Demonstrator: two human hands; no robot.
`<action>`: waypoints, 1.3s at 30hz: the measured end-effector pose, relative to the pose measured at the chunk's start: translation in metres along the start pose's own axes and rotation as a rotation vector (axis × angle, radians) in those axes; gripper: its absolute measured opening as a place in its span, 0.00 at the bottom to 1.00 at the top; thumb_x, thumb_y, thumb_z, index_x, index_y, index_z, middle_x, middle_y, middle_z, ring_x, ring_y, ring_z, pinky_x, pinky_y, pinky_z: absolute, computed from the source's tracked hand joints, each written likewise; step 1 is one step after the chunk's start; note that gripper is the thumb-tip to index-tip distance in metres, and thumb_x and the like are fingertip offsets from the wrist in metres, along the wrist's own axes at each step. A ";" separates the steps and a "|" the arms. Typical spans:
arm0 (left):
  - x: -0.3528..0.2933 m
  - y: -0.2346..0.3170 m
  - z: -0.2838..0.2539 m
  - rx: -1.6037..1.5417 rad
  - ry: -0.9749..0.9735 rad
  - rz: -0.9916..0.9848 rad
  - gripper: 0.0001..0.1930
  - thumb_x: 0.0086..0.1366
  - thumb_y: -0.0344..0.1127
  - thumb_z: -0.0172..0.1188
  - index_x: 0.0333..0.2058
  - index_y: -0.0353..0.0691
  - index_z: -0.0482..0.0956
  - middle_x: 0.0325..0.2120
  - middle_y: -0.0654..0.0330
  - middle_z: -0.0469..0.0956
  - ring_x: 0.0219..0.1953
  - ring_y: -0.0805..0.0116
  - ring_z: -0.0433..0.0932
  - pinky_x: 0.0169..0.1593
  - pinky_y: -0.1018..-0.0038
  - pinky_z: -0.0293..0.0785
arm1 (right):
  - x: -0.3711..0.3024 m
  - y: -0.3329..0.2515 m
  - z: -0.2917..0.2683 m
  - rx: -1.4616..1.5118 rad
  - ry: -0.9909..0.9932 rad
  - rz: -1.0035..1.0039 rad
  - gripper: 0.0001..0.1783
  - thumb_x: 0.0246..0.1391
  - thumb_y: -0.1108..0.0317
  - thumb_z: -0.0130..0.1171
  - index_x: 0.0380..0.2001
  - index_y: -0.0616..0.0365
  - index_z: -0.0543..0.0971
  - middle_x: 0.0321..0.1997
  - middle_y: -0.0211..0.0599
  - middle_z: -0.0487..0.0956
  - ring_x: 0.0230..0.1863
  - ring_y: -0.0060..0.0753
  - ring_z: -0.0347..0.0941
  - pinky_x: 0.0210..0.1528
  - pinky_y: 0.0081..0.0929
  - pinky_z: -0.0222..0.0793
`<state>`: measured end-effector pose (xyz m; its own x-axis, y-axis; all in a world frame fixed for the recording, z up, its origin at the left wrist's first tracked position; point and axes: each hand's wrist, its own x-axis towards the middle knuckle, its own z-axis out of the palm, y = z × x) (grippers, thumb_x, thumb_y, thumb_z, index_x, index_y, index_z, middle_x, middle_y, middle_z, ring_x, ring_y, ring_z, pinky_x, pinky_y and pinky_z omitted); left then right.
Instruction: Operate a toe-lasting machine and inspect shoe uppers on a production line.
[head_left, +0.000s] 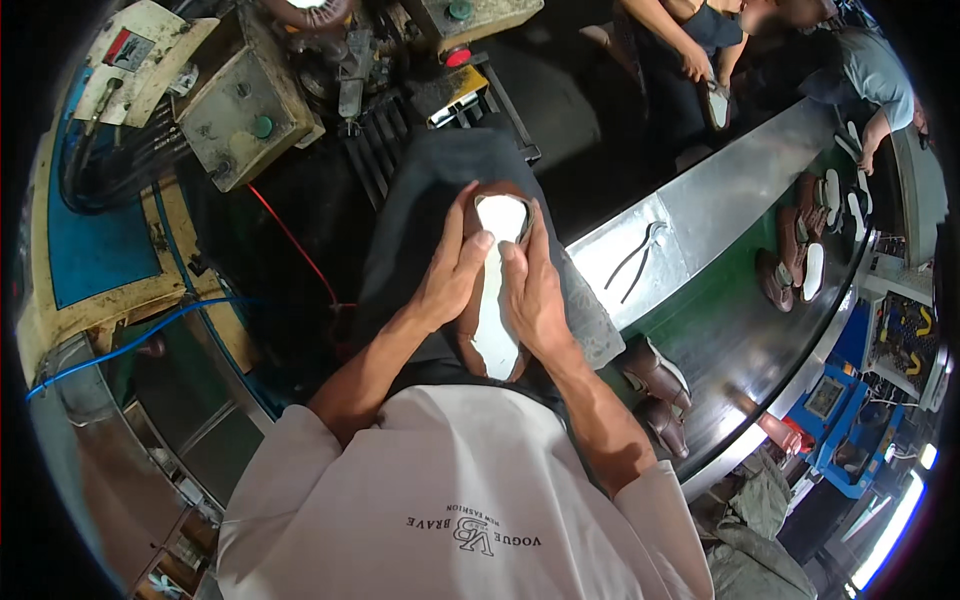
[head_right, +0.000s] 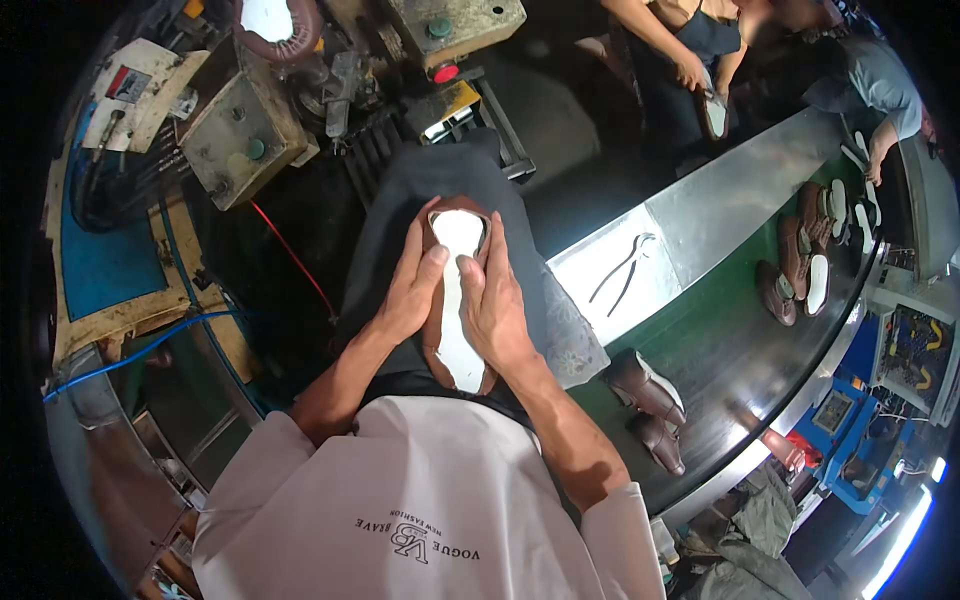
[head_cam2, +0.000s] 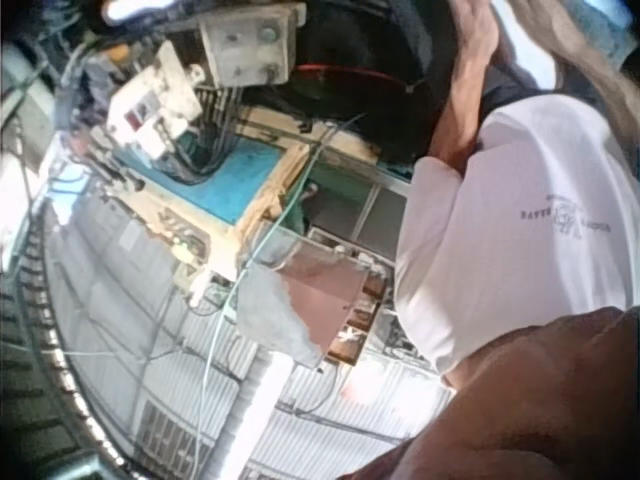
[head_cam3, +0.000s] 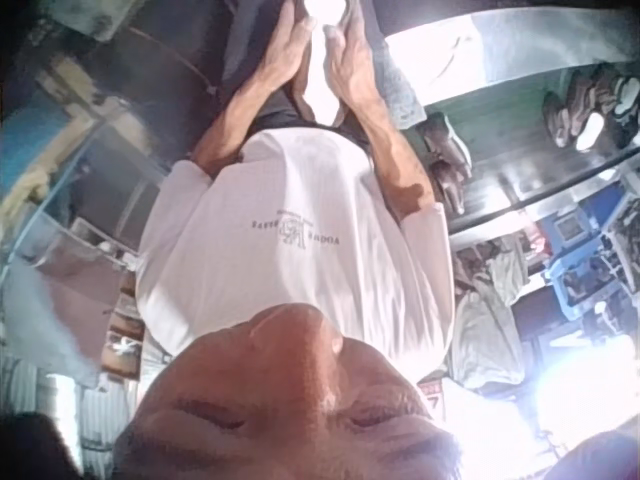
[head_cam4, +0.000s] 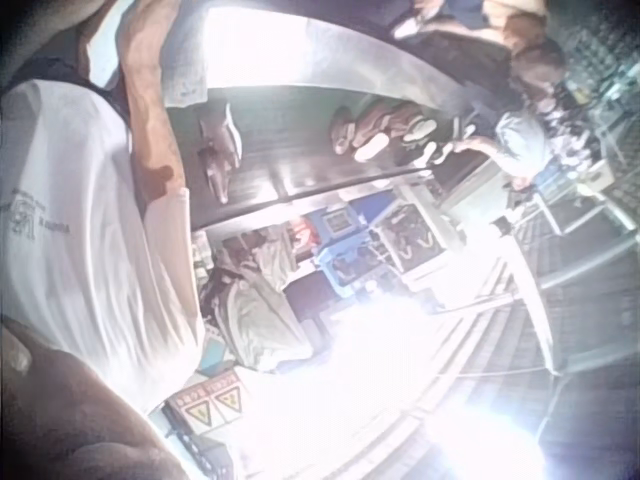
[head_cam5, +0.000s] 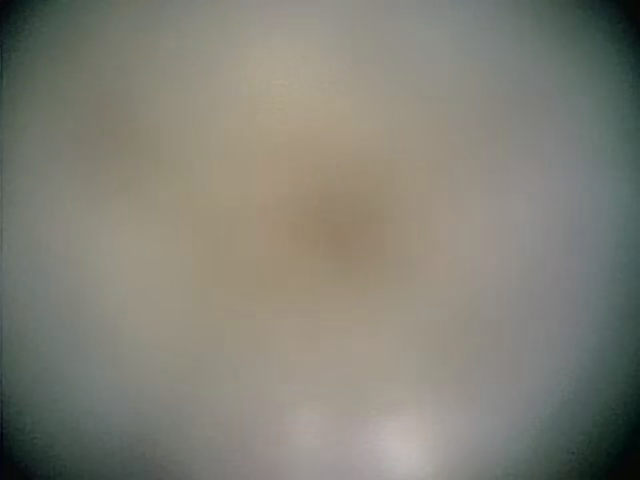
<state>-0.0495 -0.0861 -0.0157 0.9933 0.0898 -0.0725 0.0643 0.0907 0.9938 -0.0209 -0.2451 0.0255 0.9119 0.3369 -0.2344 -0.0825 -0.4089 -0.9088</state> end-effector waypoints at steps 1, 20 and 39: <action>0.000 -0.001 0.000 0.001 0.005 -0.003 0.38 0.83 0.48 0.53 0.79 0.32 0.52 0.74 0.43 0.62 0.78 0.54 0.59 0.79 0.61 0.55 | -0.002 0.005 0.000 0.027 -0.014 -0.039 0.43 0.80 0.53 0.49 0.82 0.71 0.47 0.76 0.77 0.65 0.79 0.71 0.62 0.80 0.45 0.59; 0.010 -0.020 -0.181 0.538 0.476 -0.042 0.15 0.74 0.31 0.62 0.53 0.30 0.87 0.46 0.51 0.89 0.49 0.61 0.87 0.56 0.67 0.80 | 0.002 -0.045 0.039 -0.921 -0.501 -0.793 0.43 0.50 0.58 0.76 0.71 0.22 0.78 0.87 0.56 0.50 0.63 0.76 0.69 0.56 0.59 0.84; 0.004 0.011 -0.175 0.506 0.437 -0.170 0.25 0.72 0.34 0.66 0.66 0.43 0.78 0.47 0.46 0.84 0.52 0.47 0.85 0.59 0.60 0.79 | 0.018 -0.041 0.028 -0.863 -0.544 -0.804 0.39 0.53 0.61 0.72 0.70 0.23 0.79 0.85 0.60 0.51 0.65 0.80 0.66 0.58 0.59 0.84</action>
<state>-0.0616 0.0893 -0.0194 0.8426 0.5164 -0.1529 0.3586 -0.3260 0.8747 -0.0124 -0.1987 0.0485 0.2888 0.9571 -0.0244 0.8775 -0.2748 -0.3930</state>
